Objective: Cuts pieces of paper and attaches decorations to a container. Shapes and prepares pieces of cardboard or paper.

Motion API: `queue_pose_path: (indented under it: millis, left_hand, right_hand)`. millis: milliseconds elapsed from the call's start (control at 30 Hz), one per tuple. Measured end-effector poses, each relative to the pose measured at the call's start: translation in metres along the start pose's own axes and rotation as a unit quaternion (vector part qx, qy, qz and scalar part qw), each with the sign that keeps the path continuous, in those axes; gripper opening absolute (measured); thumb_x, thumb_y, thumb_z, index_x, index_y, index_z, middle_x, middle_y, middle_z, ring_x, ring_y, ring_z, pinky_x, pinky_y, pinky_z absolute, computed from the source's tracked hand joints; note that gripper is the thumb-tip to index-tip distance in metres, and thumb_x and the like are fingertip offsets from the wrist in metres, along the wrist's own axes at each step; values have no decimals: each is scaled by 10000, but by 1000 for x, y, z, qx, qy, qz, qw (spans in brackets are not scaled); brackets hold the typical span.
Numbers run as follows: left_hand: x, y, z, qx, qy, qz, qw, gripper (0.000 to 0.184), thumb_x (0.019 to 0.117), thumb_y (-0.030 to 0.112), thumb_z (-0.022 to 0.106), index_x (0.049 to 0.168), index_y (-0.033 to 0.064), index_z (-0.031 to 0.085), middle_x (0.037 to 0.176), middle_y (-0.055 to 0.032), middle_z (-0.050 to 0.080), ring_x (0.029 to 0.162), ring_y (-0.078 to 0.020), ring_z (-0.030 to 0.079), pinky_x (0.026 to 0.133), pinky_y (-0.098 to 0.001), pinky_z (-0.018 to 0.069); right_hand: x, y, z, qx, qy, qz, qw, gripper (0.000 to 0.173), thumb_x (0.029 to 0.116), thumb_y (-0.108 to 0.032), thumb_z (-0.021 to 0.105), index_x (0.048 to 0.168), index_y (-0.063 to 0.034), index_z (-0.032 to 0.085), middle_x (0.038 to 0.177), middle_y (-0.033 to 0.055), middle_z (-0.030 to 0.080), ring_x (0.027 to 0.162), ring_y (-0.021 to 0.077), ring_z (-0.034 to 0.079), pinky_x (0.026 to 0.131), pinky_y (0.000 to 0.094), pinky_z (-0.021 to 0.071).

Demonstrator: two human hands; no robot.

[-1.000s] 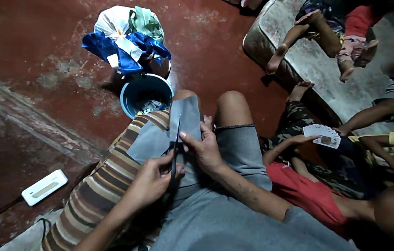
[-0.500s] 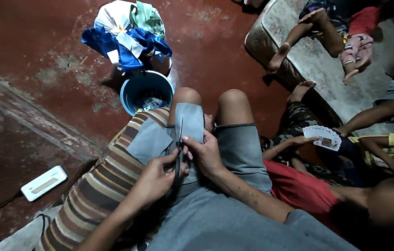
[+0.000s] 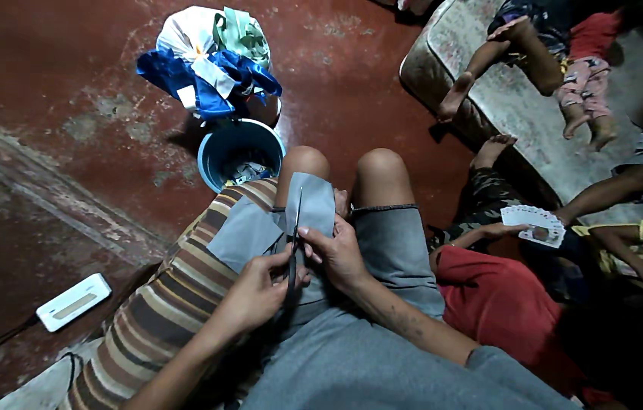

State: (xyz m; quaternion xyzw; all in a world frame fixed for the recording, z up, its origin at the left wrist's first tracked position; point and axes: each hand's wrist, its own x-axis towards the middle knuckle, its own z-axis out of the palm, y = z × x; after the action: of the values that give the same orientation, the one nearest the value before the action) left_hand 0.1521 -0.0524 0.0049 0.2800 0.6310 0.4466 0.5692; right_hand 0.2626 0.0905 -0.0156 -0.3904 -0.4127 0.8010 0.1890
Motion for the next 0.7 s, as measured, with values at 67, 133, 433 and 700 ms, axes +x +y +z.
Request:
queue_pose_path:
  millis: [67, 133, 433, 700]
  left_hand:
    - [0, 1, -1, 5, -2, -2, 1000, 453, 990, 178, 670, 1418, 60, 579, 1090, -6, 766, 997, -123, 739, 929, -299, 612]
    - [1, 2, -2, 4, 0, 0, 1000, 465, 986, 174, 673, 1426, 62, 574, 1081, -1, 768, 987, -121, 741, 922, -299, 613]
    - [5, 4, -1, 15, 24, 18, 999, 349, 977, 159, 673, 1315, 73, 658, 1026, 16, 770, 933, -95, 739, 879, -283, 615]
    - [6, 3, -3, 10, 15, 10, 1000, 422, 966, 170, 693, 1371, 71, 626, 1037, 10, 769, 941, -107, 741, 893, -299, 619]
  right_hand:
    - [1, -1, 0, -1, -6, 0, 1000, 285, 901, 23, 709, 1133, 69, 551, 671, 135, 617, 502, 124, 551, 474, 239, 473]
    - [3, -3, 0, 3, -10, 2, 1000, 283, 902, 24, 706, 1133, 69, 549, 675, 136, 615, 503, 127, 550, 475, 243, 474]
    - [5, -8, 4, 0, -19, 5, 1000, 356, 908, 25, 702, 1211, 71, 521, 740, 145, 640, 519, 133, 557, 473, 252, 481]
    - [4, -9, 0, 1, -32, 12, 999, 365, 896, 26, 702, 1208, 63, 516, 724, 136, 633, 509, 124, 545, 457, 240, 460]
